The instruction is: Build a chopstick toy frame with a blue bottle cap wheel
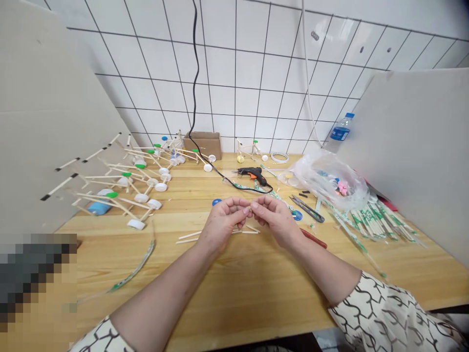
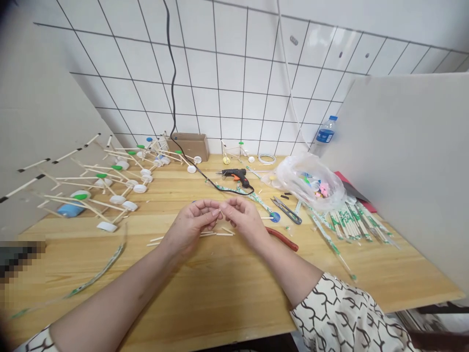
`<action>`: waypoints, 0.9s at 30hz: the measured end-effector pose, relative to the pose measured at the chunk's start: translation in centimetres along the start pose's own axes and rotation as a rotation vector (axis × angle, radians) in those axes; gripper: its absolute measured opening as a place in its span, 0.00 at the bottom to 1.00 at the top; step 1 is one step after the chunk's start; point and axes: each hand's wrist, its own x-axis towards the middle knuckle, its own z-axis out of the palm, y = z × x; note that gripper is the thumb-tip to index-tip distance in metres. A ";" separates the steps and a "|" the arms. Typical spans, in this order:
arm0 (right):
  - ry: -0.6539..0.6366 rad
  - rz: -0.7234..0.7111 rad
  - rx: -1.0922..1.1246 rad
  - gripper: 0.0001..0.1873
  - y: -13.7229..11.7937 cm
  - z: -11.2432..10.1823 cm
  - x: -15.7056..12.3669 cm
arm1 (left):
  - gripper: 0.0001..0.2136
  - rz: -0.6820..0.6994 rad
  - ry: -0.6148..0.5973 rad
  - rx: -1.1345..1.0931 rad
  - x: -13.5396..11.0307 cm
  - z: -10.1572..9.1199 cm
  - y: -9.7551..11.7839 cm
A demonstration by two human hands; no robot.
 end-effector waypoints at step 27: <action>0.078 -0.114 -0.379 0.13 -0.2 -0.9 0.3 | 0.14 -0.064 -0.123 0.635 0.5 -1.8 2.3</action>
